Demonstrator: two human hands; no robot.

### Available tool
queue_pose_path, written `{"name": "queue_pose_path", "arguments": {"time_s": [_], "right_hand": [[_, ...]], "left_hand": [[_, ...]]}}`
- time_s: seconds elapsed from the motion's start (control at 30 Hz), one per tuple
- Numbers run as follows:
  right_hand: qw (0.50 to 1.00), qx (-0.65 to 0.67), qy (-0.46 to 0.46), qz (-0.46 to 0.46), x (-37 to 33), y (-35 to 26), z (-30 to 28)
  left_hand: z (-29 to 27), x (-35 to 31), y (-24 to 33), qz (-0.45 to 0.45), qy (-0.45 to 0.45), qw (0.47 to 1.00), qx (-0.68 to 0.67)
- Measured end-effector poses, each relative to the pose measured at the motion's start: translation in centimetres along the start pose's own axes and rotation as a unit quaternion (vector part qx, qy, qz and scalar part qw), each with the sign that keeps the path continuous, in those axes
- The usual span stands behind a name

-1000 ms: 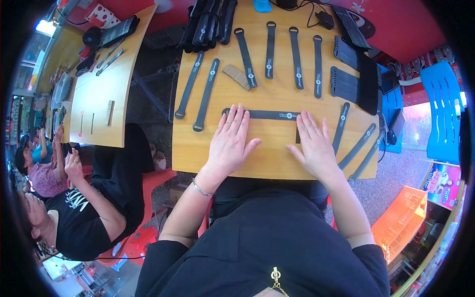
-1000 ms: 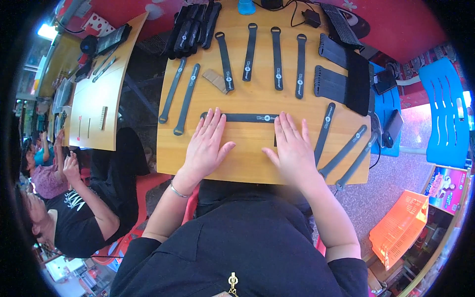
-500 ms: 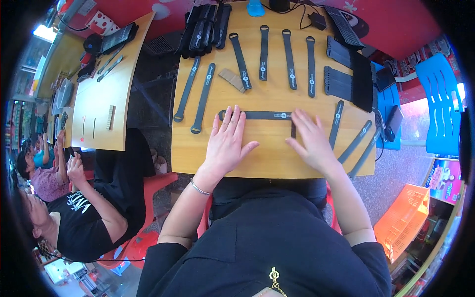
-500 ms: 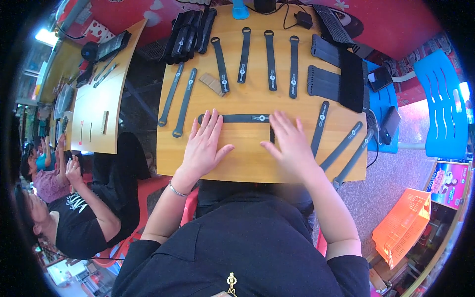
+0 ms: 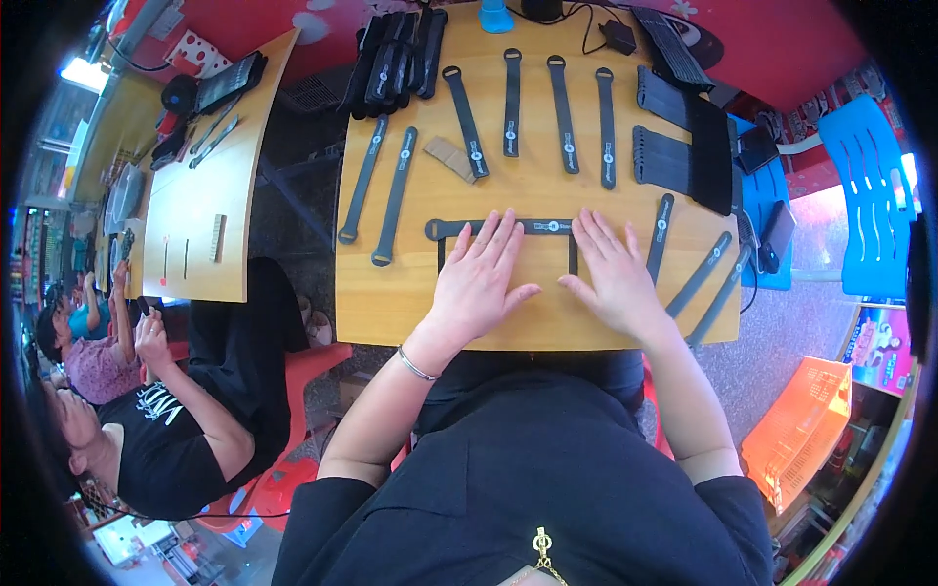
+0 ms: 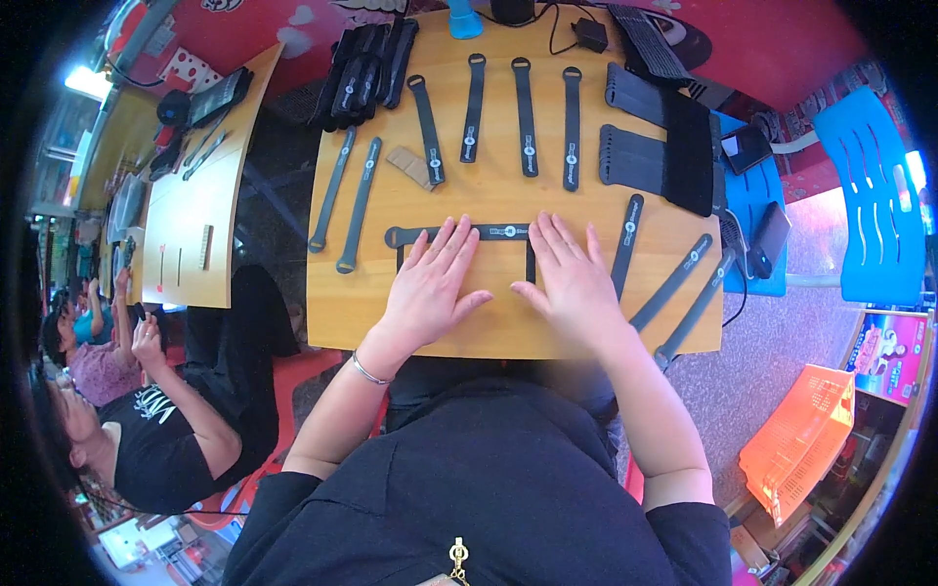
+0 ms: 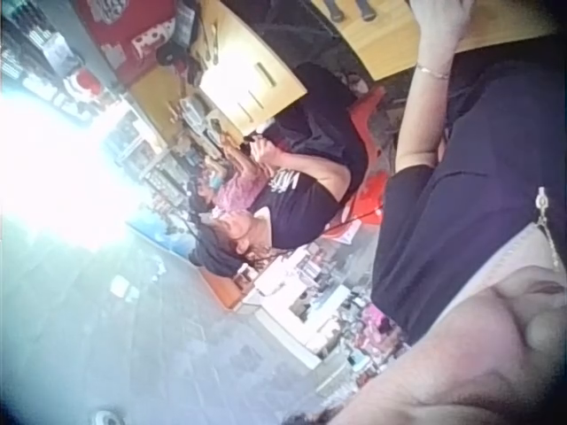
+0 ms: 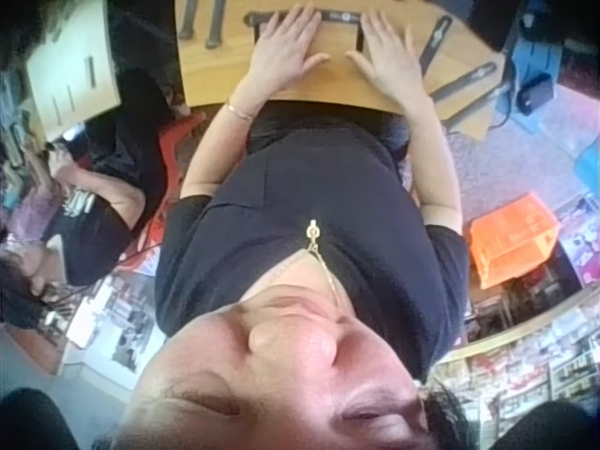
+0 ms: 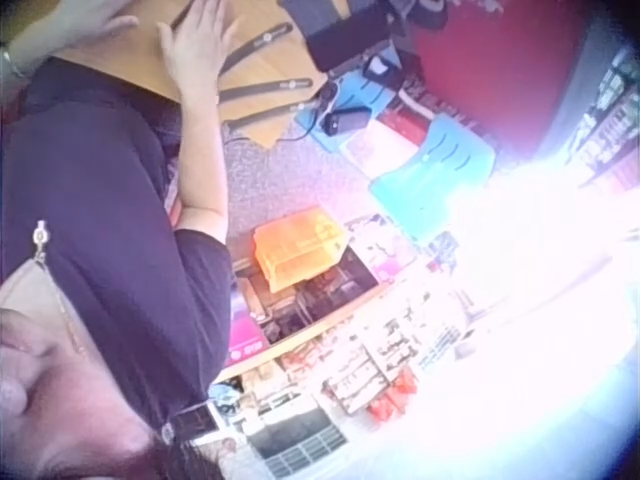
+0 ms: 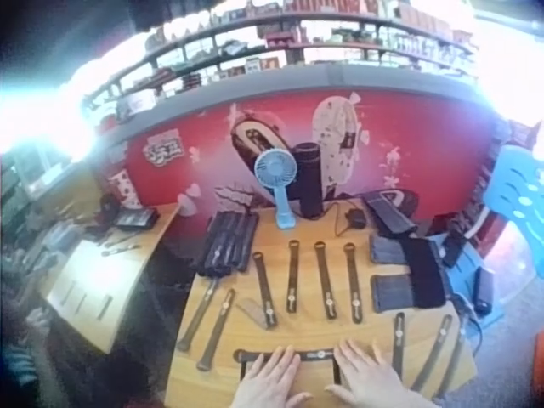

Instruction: Inspecting and organizing several black textile straps on a wooden table.

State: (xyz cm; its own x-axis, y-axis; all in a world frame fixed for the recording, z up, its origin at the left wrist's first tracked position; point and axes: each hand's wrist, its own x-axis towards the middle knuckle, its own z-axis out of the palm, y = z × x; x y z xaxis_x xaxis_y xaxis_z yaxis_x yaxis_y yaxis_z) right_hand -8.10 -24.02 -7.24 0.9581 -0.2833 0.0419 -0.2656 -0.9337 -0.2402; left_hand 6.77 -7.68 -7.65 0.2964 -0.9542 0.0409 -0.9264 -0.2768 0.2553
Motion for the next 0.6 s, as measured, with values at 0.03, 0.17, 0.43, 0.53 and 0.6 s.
{"name": "queue_pose_path", "arguments": {"time_s": [0.03,0.17,0.43,0.53,0.6], "right_hand": [[1.0,0.0,0.001,0.003,0.1,0.6,-0.4],[0.972,0.196,0.099,0.083,0.1,4.5,-2.2],[0.948,0.148,0.18,0.218,-0.4,9.5,-3.4],[0.946,0.185,0.14,0.227,-0.3,9.9,-2.9],[0.945,0.194,0.157,0.212,0.0,9.7,-2.6]], "left_hand": [[-0.1,0.2,0.2,-0.002,0.005,1.0,0.003],[-0.4,0.8,1.8,0.06,0.098,0.992,-0.058],[1.6,2.4,10.2,0.22,0.064,0.945,-0.234],[3.3,2.8,11.2,0.239,0.085,0.938,-0.237],[3.9,2.9,11.1,0.231,0.079,0.949,-0.2]]}}
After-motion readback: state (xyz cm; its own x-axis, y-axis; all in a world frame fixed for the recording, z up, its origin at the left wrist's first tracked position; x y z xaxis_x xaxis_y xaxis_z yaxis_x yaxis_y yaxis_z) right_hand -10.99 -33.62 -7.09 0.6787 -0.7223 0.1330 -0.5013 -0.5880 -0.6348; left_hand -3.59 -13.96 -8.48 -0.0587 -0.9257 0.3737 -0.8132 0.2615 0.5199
